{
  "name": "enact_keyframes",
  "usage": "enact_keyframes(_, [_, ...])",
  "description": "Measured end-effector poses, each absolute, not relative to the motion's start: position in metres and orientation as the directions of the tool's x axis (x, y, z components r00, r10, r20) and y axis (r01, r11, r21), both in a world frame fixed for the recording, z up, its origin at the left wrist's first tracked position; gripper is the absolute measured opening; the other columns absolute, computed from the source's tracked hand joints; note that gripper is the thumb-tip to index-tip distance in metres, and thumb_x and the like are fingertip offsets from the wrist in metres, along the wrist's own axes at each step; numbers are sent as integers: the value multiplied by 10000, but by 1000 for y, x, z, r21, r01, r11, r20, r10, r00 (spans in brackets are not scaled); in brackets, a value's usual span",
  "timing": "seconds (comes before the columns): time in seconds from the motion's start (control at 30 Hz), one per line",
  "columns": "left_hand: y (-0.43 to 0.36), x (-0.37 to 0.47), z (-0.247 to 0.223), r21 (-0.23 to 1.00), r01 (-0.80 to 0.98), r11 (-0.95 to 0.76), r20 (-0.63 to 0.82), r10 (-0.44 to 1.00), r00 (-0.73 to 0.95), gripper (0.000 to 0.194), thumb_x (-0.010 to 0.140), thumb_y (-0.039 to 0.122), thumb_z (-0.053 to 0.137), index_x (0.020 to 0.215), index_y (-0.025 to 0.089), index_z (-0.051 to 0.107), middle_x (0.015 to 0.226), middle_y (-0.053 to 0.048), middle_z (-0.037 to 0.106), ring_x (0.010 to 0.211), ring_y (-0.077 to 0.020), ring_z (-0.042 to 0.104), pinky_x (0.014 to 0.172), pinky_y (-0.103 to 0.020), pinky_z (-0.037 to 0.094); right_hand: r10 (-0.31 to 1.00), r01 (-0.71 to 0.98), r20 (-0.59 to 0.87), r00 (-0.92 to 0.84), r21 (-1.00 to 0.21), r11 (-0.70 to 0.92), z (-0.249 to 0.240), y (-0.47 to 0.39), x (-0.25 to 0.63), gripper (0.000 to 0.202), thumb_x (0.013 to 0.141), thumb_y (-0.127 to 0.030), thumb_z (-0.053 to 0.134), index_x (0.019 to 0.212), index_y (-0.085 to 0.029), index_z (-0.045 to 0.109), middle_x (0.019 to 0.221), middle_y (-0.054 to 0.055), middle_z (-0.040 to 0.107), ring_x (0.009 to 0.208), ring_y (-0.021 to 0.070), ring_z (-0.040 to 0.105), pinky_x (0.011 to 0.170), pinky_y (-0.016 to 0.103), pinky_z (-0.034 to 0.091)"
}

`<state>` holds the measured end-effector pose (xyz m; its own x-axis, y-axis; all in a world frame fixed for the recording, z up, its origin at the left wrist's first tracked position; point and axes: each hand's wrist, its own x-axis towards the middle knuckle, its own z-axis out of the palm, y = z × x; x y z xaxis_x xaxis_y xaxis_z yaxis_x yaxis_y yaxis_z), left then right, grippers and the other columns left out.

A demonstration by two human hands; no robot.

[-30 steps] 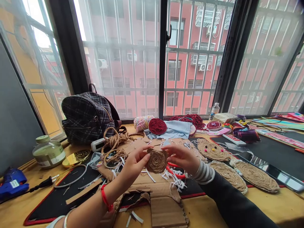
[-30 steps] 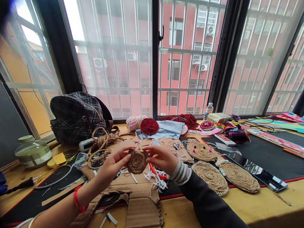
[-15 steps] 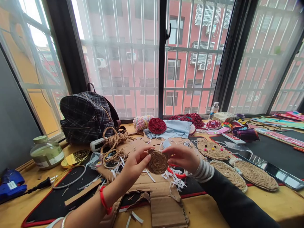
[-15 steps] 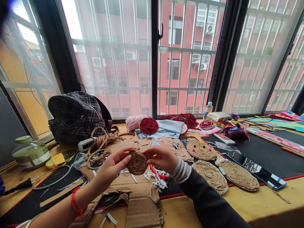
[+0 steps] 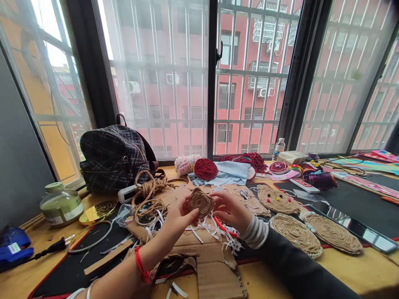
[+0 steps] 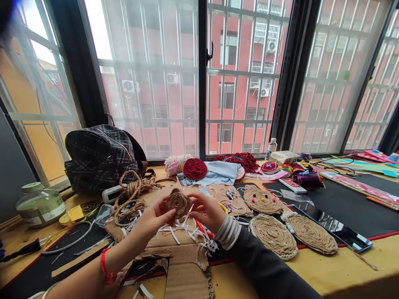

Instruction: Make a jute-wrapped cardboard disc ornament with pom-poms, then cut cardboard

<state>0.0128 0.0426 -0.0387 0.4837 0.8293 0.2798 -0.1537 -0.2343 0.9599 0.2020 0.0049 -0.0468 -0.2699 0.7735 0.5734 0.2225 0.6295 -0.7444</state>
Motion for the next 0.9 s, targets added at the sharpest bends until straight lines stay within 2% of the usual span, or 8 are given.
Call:
enact_keyframes(0.13, [36, 13, -34, 953, -223, -205, 292, 820, 493, 670, 634, 338, 716, 1169, 171, 349, 830, -37, 609, 514, -108, 544, 450, -233, 452, 694, 397, 671, -260, -581, 710, -43, 2, 203, 204, 841, -375, 524, 927, -198, 580, 840, 49, 596, 729, 141, 574, 664, 285, 527])
enact_keyframes(0.27, [31, 17, -36, 953, -239, -185, 285, 815, 505, 721, 633, 310, 729, 1200, 180, 305, 782, -3, 587, 493, -99, 533, 439, -227, 451, 632, 502, 722, -282, -450, 738, -42, 0, 199, 180, 865, -353, 492, 847, -195, 578, 759, 37, 594, 668, 139, 545, 610, 265, 491])
enact_keyframes(0.4, [26, 20, -37, 954, -265, -142, 258, 839, 479, 775, 598, 279, 758, 1214, 186, 298, 771, 13, 587, 462, -89, 520, 430, -228, 448, 613, 549, 731, -299, -394, 737, -42, -3, 195, 163, 876, -320, 479, 826, -198, 575, 756, 34, 579, 658, 140, 526, 623, 269, 460])
enact_keyframes(0.53, [20, 19, -34, 957, -259, -127, 244, 838, 489, 582, 642, 247, 732, 1133, 158, 433, 739, 17, 578, 520, -77, 511, 468, -200, 440, 612, 538, 728, -307, -397, 743, -41, -5, 194, 124, 864, -284, 496, 830, -193, 574, 770, 38, 584, 672, 141, 528, 631, 265, 459])
enact_keyframes(0.67, [19, 19, -37, 967, -222, -121, 216, 855, 472, 581, 643, 226, 722, 1142, 163, 431, 635, 45, 553, 480, -86, 499, 447, -209, 433, 650, 544, 695, -306, -433, 719, -44, -5, 193, 70, 834, -238, 526, 816, -187, 570, 748, 31, 598, 657, 135, 544, 619, 260, 477])
enact_keyframes(0.77, [20, 21, -40, 965, -189, -181, 251, 845, 473, 519, 642, 236, 727, 1089, 159, 474, 636, 41, 556, 485, -90, 500, 453, -217, 441, 687, 534, 679, -256, -494, 687, -47, -5, 190, 14, 791, -190, 551, 794, -186, 564, 734, 18, 590, 646, 127, 551, 608, 256, 494])
enact_keyframes(0.9, [18, 22, -38, 948, -128, -292, 319, 855, 410, 418, 629, 228, 739, 981, 151, 527, 710, 16, 587, 536, -93, 514, 481, -209, 448, 754, 496, 628, -194, -600, 627, -48, -6, 184, 48, 747, -144, 563, 775, -181, 554, 728, 8, 571, 636, 122, 568, 572, 241, 505])
